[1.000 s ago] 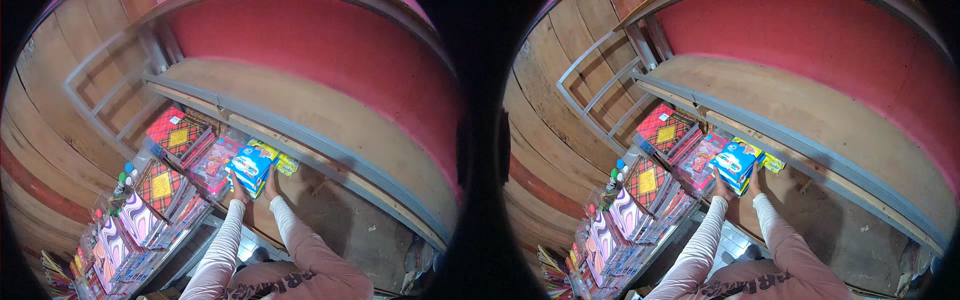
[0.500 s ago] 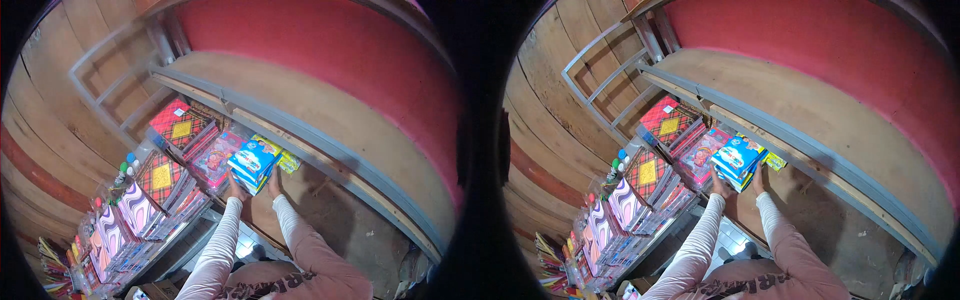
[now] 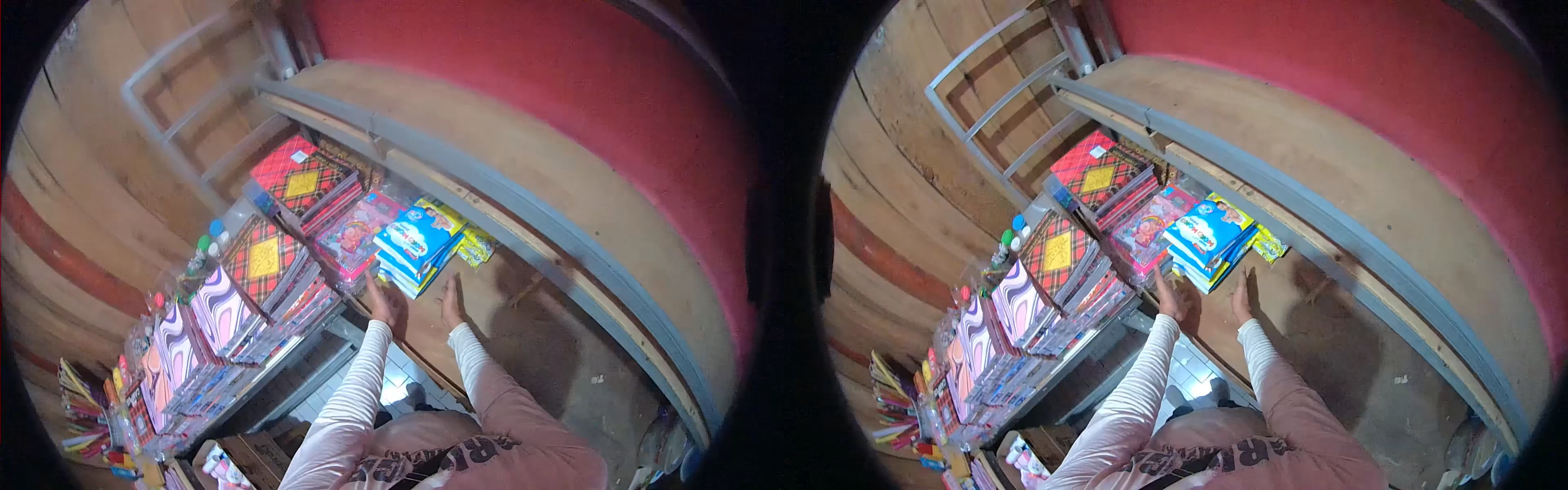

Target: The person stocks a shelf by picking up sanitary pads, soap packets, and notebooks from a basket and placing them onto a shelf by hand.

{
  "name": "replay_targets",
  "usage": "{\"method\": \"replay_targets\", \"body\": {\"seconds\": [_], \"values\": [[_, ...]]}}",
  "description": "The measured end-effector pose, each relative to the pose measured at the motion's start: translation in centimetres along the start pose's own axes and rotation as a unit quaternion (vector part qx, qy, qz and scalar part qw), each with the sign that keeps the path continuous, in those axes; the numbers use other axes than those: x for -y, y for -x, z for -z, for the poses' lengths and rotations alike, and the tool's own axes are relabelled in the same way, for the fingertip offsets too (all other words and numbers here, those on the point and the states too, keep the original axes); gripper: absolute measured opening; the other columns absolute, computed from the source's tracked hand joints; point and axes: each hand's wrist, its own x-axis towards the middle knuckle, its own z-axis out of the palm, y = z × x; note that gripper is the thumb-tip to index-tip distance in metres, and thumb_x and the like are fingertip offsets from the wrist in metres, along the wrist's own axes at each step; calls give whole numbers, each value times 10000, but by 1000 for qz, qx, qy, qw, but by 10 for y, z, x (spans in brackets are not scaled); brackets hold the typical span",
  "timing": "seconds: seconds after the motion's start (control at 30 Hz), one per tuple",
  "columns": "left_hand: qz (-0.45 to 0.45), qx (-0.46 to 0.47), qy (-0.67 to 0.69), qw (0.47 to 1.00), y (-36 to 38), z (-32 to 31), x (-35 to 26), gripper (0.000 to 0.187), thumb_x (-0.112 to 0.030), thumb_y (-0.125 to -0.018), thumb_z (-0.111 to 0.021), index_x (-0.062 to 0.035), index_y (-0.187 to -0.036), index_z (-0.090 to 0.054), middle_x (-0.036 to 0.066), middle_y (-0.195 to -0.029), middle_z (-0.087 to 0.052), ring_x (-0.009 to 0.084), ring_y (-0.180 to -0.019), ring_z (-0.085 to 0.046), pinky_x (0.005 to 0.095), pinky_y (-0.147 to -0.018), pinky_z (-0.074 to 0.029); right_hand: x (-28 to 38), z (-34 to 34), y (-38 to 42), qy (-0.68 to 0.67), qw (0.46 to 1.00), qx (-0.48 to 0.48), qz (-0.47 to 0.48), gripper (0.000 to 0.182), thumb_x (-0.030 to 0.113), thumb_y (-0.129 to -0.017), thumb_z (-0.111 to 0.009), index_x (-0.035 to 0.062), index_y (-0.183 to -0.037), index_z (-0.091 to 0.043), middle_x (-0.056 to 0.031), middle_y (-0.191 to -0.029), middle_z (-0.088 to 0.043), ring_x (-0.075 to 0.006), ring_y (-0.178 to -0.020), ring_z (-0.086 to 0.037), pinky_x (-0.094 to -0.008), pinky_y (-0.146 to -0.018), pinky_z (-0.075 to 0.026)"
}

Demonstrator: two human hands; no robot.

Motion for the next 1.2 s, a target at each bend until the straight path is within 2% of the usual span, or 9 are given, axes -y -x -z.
{"method": "replay_targets", "body": {"seconds": [0.07, 0.2, 0.37, 0.47, 0.67, 0.77, 1.03, 1.17, 1.2], "values": [[-128, -7, -79, 989, 33, 11, 3, 1048, -804, -859, -422, -34, -1545, -236, 134, -1593, -262, 302, -1443, -280, 473, -1157, -243, -25, 9, -3, 109, 994, -11, 26, 849, 625, -981, -336, 91, -1578, -53, -158, -1629, -138, -328, -1490, -191, -516, -1146, -270], [-168, -47, -158, 972, 81, 84, 25, 676, -577, -1012, -389, -38, -1401, -515, 106, -1418, -527, 273, -1301, -493, 389, -1058, -382, 0, -1, 58, 234, 970, -9, 59, 787, 483, -1002, -409, -69, -1520, -194, -266, -1570, -242, -369, -1471, -222, -426, -1190, -227], [-210, -184, -259, 925, 149, 198, 78, 553, -484, -1005, -455, -8, -1217, -641, 140, -1105, -669, 212, -1033, -611, 312, -897, -458, -60, -2, 75, 261, 947, 5, 186, 681, 322, -994, -516, -104, -1466, -272, -316, -1516, -297, -403, -1433, -280, -443, -1179, -244], [-101, -231, -287, 924, 177, 291, 135, 480, -422, -985, -523, 8, -1133, -679, 149, -981, -700, 212, -950, -641, 299, -870, -476, -35, -23, 126, 296, 925, 38, 234, 669, 272, -966, -551, -108, -1450, -289, -324, -1487, -334, -439, -1402, -309, -461, -1169, -254], [-89, -288, -277, 913, 289, 341, 208, 441, -393, -943, -580, 12, -1066, -703, 180, -993, -719, 265, -949, -669, 356, -853, -499, -39, -67, 235, 336, 853, 196, 347, 677, 224, -956, -575, -41, -1488, -251, -291, -1489, -355, -440, -1387, -328, -472, -1158, -254], [-107, -321, -319, 885, 363, 336, 216, 440, -392, -933, -586, 5, -1085, -699, 197, -1018, -710, 308, -973, -670, 377, -868, -497, -58, -76, 299, 358, 825, 305, 313, 679, 211, -958, -579, -39, -1491, -241, -288, -1498, -347, -429, -1388, -335, -462, -1154, -259], [-145, -482, -148, 851, 520, 349, 305, 375, -332, -914, -609, -2, -1058, -711, 186, -1039, -716, 302, -994, -671, 381, -889, -506, -145, -66, 438, 385, 629, 601, 307, 584, 197, -920, -629, 12, -1431, -416, -217, -1416, -461, -352, -1315, -451, -420, -1088, -366], [-154, -610, -77, 773, 592, 353, 329, 297, -260, -916, -610, -9, -1038, -712, 161, -994, -726, 290, -907, -696, 371, -836, -534, -171, -72, 486, 383, 510, 707, 306, 535, 196, -909, -643, 63, -1397, -468, -182, -1355, -512, -326, -1202, -535, -404, -932, -492], [-231, -660, -98, 708, 595, 372, 356, 222, -196, -891, -635, -23, -1015, -696, 145, -906, -724, 284, -819, -698, 379, -769, -539, -171, -74, 500, 373, 498, 725, 295, 518, 184, -897, -648, 42, -1369, -489, -197, -1333, -527, -344, -1201, -535, -409, -960, -474]]}}
